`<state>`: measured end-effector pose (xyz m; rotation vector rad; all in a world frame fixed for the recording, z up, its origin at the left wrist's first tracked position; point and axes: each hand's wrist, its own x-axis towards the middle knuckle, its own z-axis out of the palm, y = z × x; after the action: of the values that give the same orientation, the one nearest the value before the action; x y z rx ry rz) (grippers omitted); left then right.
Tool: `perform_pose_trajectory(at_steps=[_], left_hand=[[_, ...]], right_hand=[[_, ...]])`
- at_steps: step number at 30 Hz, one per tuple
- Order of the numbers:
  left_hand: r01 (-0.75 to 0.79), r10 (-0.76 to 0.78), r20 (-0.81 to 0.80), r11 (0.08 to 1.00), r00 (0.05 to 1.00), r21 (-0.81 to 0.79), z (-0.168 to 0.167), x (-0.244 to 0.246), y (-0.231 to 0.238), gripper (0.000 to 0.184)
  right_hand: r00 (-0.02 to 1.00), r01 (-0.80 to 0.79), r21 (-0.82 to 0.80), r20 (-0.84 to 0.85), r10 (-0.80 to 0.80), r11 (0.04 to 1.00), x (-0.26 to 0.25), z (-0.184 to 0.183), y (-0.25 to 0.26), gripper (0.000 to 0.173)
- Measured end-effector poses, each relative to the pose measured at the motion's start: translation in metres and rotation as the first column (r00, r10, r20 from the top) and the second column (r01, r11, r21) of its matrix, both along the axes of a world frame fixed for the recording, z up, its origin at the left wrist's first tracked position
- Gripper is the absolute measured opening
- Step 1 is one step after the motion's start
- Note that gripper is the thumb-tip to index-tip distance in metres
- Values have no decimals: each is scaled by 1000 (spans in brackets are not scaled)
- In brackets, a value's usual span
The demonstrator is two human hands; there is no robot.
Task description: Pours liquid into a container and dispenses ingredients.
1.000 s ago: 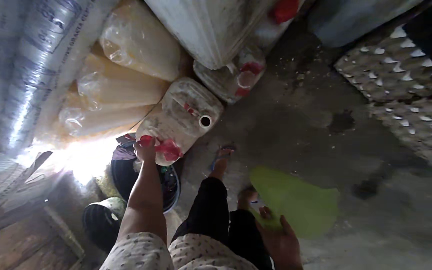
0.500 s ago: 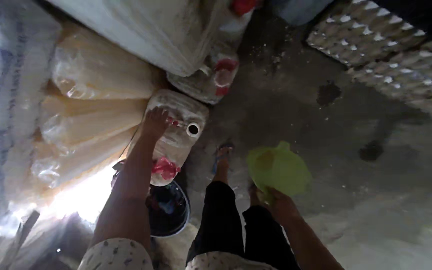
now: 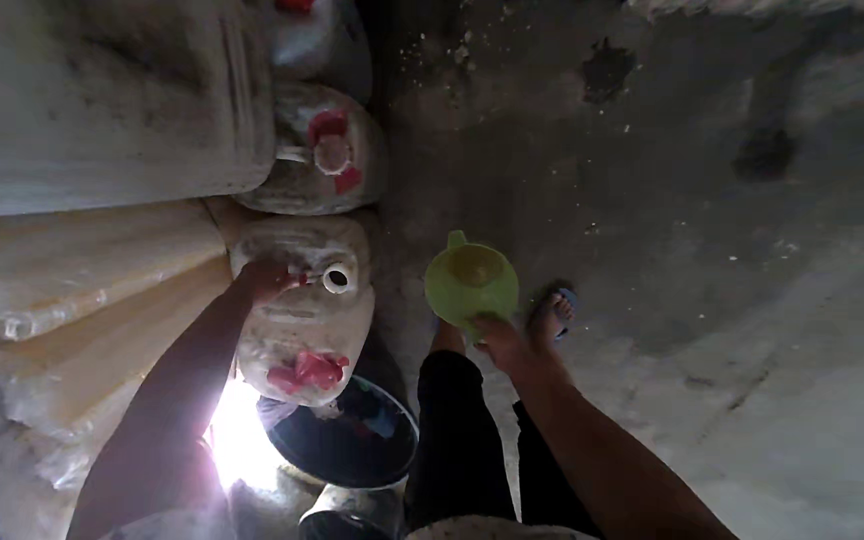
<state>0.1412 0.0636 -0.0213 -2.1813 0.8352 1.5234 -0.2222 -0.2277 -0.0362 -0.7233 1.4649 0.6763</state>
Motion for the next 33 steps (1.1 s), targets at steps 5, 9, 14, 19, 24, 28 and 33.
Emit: perform_pose_trajectory(at_steps=[5,9,14,19,24,28,33], left_hand=[[20,-10,90,995,996,-103,7,-36,-23,47],[21,-14,149,999,989,-42,15,-67,-59,45],[26,-31,198,999,980,25,21,-109,-111,48],[74,-98,205,990,974,119,21,-147,-158,52],[184,-221,162,959,962,217,17,-172,-199,55],[244,-272,84,937,959,249,15,-189,-227,50],[330,-334,4,933,942,141,-1,-213,-247,37]], right_hand=[[985,-115,-90,116,125,989,8,-33,13,40],[972,-201,-145,89,216,969,23,-46,14,42],[947,-305,-179,41,317,935,12,-80,18,52],[991,-132,-192,8,136,973,-6,-94,10,52],[1000,-10,-164,-3,10,986,-30,-96,3,50],[999,41,-157,-21,-45,987,-45,-103,2,51],[993,92,-231,-56,-108,969,-63,-135,3,57]])
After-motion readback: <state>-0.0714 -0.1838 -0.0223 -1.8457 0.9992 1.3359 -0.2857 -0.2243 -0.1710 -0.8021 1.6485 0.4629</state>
